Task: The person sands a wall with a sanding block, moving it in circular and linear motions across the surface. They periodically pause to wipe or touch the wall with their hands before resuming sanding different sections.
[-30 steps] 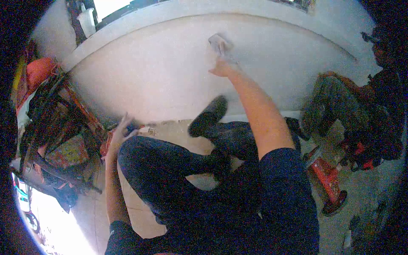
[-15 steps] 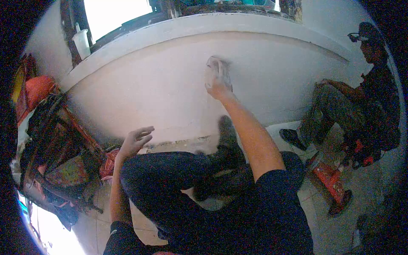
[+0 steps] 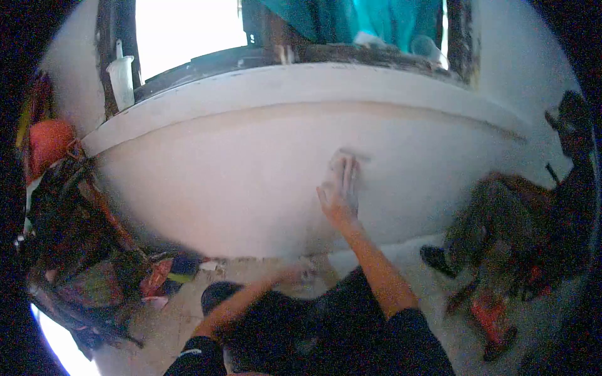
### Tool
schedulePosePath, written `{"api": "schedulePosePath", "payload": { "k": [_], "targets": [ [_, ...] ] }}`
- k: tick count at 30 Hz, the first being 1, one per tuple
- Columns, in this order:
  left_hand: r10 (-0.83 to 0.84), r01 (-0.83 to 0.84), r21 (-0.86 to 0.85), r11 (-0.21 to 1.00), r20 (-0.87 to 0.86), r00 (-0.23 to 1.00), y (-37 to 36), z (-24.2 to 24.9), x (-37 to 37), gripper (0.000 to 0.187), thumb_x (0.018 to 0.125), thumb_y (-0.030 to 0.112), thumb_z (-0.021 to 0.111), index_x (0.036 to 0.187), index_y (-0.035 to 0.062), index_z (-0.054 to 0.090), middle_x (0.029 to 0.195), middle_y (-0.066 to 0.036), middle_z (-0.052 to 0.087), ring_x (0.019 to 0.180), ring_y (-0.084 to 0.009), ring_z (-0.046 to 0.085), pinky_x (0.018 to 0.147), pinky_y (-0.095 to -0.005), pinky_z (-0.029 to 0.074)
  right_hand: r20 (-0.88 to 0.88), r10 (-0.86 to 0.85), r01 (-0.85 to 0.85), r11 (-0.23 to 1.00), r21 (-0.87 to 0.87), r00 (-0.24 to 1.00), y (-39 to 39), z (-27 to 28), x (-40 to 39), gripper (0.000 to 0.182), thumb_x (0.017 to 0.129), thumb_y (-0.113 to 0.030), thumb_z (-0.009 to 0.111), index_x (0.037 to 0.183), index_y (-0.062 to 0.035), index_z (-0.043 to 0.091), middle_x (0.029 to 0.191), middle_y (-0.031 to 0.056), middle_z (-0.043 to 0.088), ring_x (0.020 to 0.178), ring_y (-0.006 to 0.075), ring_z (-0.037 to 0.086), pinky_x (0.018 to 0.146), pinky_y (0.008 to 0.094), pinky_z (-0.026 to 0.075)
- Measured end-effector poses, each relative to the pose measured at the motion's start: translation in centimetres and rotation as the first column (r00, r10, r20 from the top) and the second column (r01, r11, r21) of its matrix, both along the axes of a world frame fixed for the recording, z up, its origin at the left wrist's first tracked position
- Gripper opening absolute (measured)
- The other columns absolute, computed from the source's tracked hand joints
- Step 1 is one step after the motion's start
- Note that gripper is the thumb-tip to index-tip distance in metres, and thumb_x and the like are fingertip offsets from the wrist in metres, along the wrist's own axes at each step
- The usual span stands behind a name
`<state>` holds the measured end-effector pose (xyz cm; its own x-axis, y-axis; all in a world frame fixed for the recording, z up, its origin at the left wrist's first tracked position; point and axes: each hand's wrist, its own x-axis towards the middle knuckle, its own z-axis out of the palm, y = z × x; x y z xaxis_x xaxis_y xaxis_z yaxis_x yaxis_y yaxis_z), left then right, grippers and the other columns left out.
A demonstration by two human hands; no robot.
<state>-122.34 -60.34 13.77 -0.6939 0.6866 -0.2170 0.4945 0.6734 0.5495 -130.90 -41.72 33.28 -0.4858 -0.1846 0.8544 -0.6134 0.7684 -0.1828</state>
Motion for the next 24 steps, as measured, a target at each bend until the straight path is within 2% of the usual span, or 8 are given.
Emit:
{"api": "schedulePosePath", "payload": {
  "k": [2,3,4,9,13,16,22,24],
  "targets": [
    [0.085,-0.089,0.187,0.978,0.030,0.996,-0.3,-14.7,-2.4,0.044,0.097,0.029,0.062,0.137,0.0106,0.060,0.133,-0.018,0.066,0.122,-0.0365,0.062,0.103,-0.0488,0.050,-0.011,-0.018,0.018,1.000,0.026,1.000,-0.7,0.4,-1.6,0.101,0.093,-0.035,0.071,0.163,0.0023,0.009,0.168,0.0320,0.001,0.155,0.0521,0.007,0.125,0.0598,0.014],
    [0.046,-0.047,-0.018,0.999,-0.078,0.996,-0.4,-16.1,-1.9,0.044,0.098,0.031,0.059,0.137,0.0104,0.060,0.135,-0.018,0.065,0.123,-0.0366,0.061,0.103,-0.0495,0.050,-0.062,-0.034,0.032,0.998,-0.046,0.997,-1.0,0.8,-2.4,0.101,0.095,-0.037,0.070,0.163,0.0030,0.008,0.168,0.0326,0.001,0.155,0.0520,0.005,0.125,0.0604,0.013],
    [-0.010,-0.029,-0.225,0.974,-0.170,0.985,-0.3,-16.0,-1.6,0.044,0.099,0.032,0.056,0.136,0.0101,0.060,0.137,-0.018,0.064,0.125,-0.0368,0.061,0.103,-0.0502,0.049,-0.106,-0.052,0.040,0.992,-0.116,0.993,-1.3,1.7,-3.3,0.102,0.096,-0.040,0.070,0.163,0.0038,0.007,0.168,0.0331,0.002,0.155,0.0519,0.003,0.124,0.0610,0.012],
    [-0.045,0.054,-0.217,0.975,0.048,0.998,0.3,-12.5,0.2,0.045,0.097,0.033,0.055,0.134,0.0081,0.062,0.131,-0.020,0.066,0.124,-0.0393,0.062,0.103,-0.0510,0.049,-0.142,-0.063,0.038,0.984,-0.176,0.988,-4.3,6.5,-3.9,0.100,0.097,-0.043,0.067,0.163,0.0047,0.009,0.167,0.0347,0.004,0.155,0.0524,0.001,0.124,0.0618,0.009],
    [0.013,-0.003,-0.193,0.981,0.047,0.999,-0.2,-12.4,0.3,0.044,0.095,0.035,0.055,0.125,0.0049,0.067,0.126,-0.023,0.068,0.115,-0.0407,0.066,0.099,-0.0509,0.051,-0.078,0.003,-0.009,0.997,-0.083,0.997,-5.7,0.5,-3.5,0.105,0.095,-0.048,0.067,0.162,0.0061,0.007,0.167,0.0357,0.006,0.155,0.0543,0.003,0.124,0.0631,0.008],
    [0.077,-0.064,-0.106,0.992,0.122,0.990,0.7,-3.4,0.7,0.040,0.097,0.034,0.054,0.119,0.0043,0.069,0.126,-0.023,0.068,0.112,-0.0405,0.067,0.098,-0.0504,0.052,0.017,0.022,-0.020,0.995,-0.099,1.000,-5.3,-4.0,-3.9,0.104,0.095,-0.049,0.066,0.162,0.0074,0.009,0.167,0.0356,0.008,0.155,0.0543,0.004,0.124,0.0625,0.007],
    [-0.046,0.046,-0.127,0.991,0.002,0.999,1.4,-9.1,0.1,0.039,0.098,0.032,0.051,0.116,0.0024,0.069,0.117,-0.023,0.070,0.108,-0.0408,0.068,0.097,-0.0508,0.053,-0.044,-0.031,0.010,0.907,-0.421,0.999,-0.7,-0.2,-7.6,0.100,0.095,-0.049,0.065,0.159,0.0102,0.017,0.166,0.0357,0.009,0.155,0.0543,0.004,0.124,0.0628,0.006],
    [-0.070,0.065,-0.092,0.994,-0.049,0.996,1.2,-9.8,0.8,0.039,0.098,0.032,0.051,0.113,0.0014,0.070,0.114,-0.023,0.071,0.106,-0.0416,0.068,0.095,-0.0514,0.053,-0.061,-0.066,0.045,0.956,-0.290,0.996,-0.9,-1.7,-7.5,0.099,0.095,-0.048,0.066,0.159,0.0108,0.018,0.166,0.0359,0.009,0.155,0.0541,0.003,0.124,0.0626,0.006]
  ]
}}
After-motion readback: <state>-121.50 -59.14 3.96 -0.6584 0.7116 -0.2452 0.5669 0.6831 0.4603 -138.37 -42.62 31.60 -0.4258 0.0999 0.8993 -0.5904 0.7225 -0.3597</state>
